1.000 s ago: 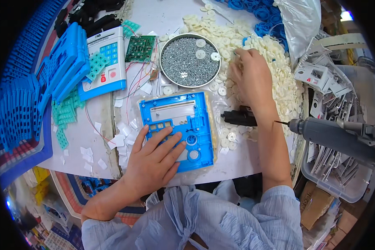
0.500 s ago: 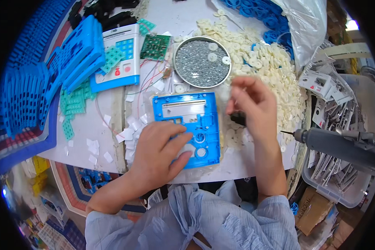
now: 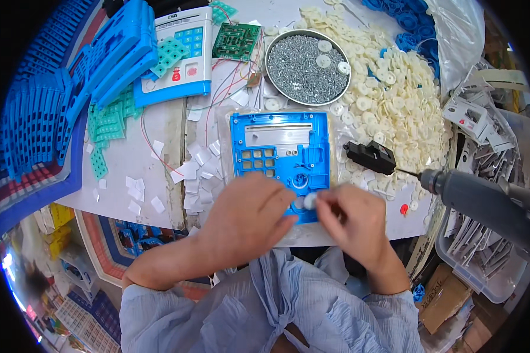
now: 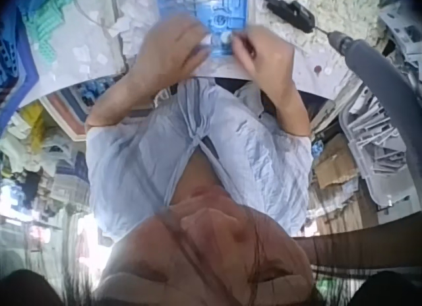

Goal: The person is assembling electronic components into plastic housings using an electric screwdriver.

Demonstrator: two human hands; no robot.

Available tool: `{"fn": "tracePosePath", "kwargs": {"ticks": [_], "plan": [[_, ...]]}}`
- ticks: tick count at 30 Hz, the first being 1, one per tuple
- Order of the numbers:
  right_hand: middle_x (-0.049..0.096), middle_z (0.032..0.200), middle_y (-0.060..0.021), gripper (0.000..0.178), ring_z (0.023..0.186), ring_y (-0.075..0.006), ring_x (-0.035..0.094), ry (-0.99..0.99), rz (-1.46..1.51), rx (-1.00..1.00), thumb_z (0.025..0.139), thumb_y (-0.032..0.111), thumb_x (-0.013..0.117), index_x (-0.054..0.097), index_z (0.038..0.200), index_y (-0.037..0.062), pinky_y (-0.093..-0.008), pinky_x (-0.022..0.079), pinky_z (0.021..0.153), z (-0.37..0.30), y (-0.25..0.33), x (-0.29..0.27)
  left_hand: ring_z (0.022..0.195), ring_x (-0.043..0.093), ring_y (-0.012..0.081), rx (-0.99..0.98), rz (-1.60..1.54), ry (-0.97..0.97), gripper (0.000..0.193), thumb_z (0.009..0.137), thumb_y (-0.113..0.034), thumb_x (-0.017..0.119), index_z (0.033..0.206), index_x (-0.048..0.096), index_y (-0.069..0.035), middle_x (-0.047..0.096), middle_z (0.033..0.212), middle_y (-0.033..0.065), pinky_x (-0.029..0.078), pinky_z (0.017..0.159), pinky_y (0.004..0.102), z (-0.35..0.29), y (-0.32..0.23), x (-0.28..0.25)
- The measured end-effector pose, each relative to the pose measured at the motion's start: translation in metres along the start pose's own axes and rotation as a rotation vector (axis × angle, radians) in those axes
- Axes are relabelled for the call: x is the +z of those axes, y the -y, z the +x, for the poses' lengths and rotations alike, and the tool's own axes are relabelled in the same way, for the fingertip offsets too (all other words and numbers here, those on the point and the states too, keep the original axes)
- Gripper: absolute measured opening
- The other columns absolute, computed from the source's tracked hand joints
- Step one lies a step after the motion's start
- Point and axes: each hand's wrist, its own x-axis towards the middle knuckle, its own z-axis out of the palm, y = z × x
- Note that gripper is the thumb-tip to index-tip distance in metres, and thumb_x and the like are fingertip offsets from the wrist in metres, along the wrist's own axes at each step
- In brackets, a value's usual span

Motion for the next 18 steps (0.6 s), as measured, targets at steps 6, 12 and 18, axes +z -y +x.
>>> {"fn": "tracePosePath", "kwargs": {"ticks": [6,12,18], "plan": [[0.067,0.071,-0.0105,0.01,0.057,-0.0269,0.066,-0.139,-0.014,0.045,0.085,0.006,0.075,0.065,0.083,0.0043,-0.0364,0.05,0.052,0.017,-0.008,0.024,0.113,0.061,0.0316,0.13,0.21,0.007,0.037,0.079,-0.013,0.076,0.114,0.068,-0.005,0.066,0.116,0.0096,0.048,0.094,0.0475,0.009,0.024,0.0],[0.064,0.07,-0.0089,0.014,0.058,-0.0268,0.064,-0.24,-0.032,0.072,0.085,0.009,0.076,0.063,0.081,0.0067,-0.037,0.048,0.051,0.011,-0.007,0.043,0.11,0.061,0.0301,0.156,0.274,0.003,0.035,0.078,-0.012,0.075,0.113,0.07,-0.011,0.065,0.11,0.0074,0.048,0.091,0.0458,0.007,0.025,0.003],[0.063,0.071,-0.0082,0.017,0.06,-0.028,0.064,-0.243,-0.182,0.051,0.084,0.012,0.077,0.061,0.082,0.0076,-0.0381,0.047,0.051,0.012,-0.007,0.045,0.112,0.06,0.0293,0.173,0.321,0.036,0.038,0.078,-0.014,0.072,0.116,0.071,-0.013,0.064,0.111,0.0065,0.047,0.092,0.0472,0.007,0.026,0.003]]}}
